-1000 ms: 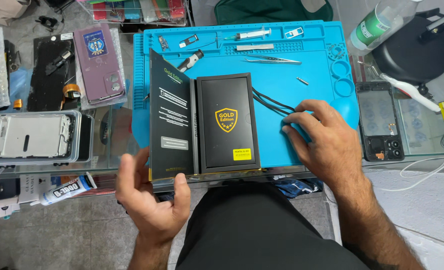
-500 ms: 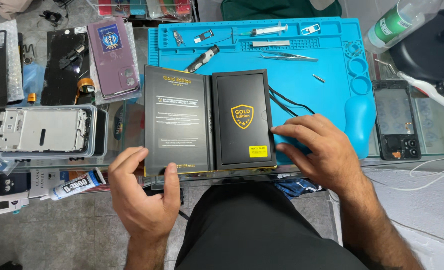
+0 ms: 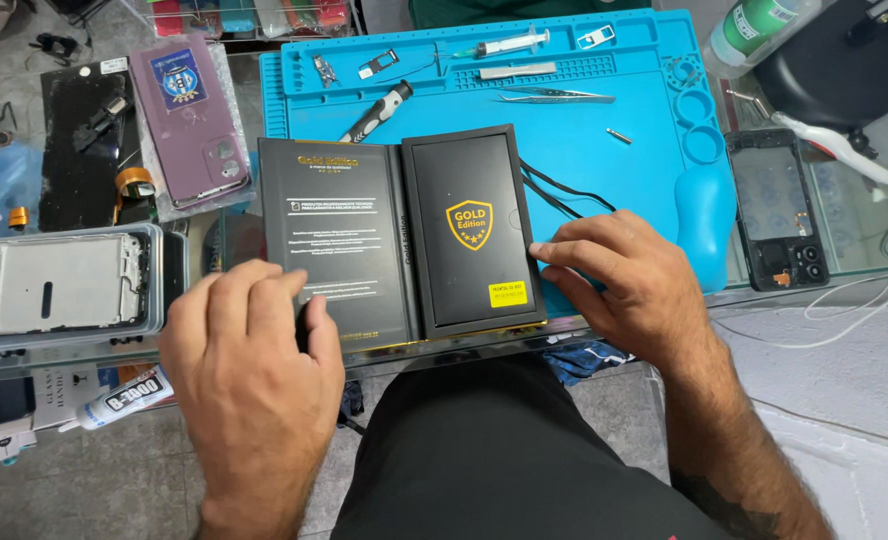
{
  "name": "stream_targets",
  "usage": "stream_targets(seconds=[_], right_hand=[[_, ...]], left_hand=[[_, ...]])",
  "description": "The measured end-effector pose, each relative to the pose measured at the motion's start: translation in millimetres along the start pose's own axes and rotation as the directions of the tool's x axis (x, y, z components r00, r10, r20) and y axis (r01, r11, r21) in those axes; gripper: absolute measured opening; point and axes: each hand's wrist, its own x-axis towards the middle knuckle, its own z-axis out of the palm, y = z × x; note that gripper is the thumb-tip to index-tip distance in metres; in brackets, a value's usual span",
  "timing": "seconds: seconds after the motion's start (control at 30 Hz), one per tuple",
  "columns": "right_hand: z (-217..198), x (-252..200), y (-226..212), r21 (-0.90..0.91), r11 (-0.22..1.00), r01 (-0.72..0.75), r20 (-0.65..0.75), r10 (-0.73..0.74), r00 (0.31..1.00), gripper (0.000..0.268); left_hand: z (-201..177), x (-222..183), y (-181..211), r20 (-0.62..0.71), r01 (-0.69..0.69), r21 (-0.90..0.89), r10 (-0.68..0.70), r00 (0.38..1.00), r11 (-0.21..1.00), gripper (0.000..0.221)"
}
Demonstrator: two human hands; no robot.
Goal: The person walks to a workbench and places a black box labeled 'Gold Edition' on a blue mat. They then open the box to reveal a phone battery and a manual, removing the battery and placing it on the mat. Finally, they pick up a second box and begin to open it.
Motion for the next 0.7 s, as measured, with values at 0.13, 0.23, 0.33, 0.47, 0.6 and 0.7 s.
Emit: stream_targets(seconds=[0.13,0.23,0.33,0.47,0.6,0.7], right_hand=[[-4.4,2.1,-1.8,-0.017,1.000,0.001,0.005,-0.001,1.000,0.021],[-6.3,2.9,3.4,0.023,1.000,0.010,0.035,-0.011,0.999,0.025],[-8.3,4.2,3.9,0.051,0.999,0.009,0.038,-0.011,0.999,0.024],[-8.7,3.8,5.9,0.062,0.998,0.023,0.032,-0.025,0.999,0.028],[-11.5,3.6,7.1,0.066,0.997,0.032,0.040,-0.035,0.999,0.032],[-11.8,3.8,6.9,0.062,0.997,0.045,0.054,-0.048,0.997,0.027]], left_hand=[[0.7,26.4,16.1,0.121,-0.146,0.016,0.143,0.982,0.989,0.025],[13.1,46.6,32.7,0.242,-0.234,-0.195,0.278,0.930,0.953,0.030],[23.5,64.4,59.9,0.270,-0.243,-0.216,0.296,0.916,0.946,0.026],[33.5,70.9,71.3,0.300,-0.202,-0.276,0.284,0.911,0.940,0.047],[22.4,70.4,63.5,0.505,-0.008,-0.484,0.287,0.814,0.875,0.115],[25.5,59.6,57.2,0.499,-0.036,-0.497,0.319,0.806,0.867,0.130]])
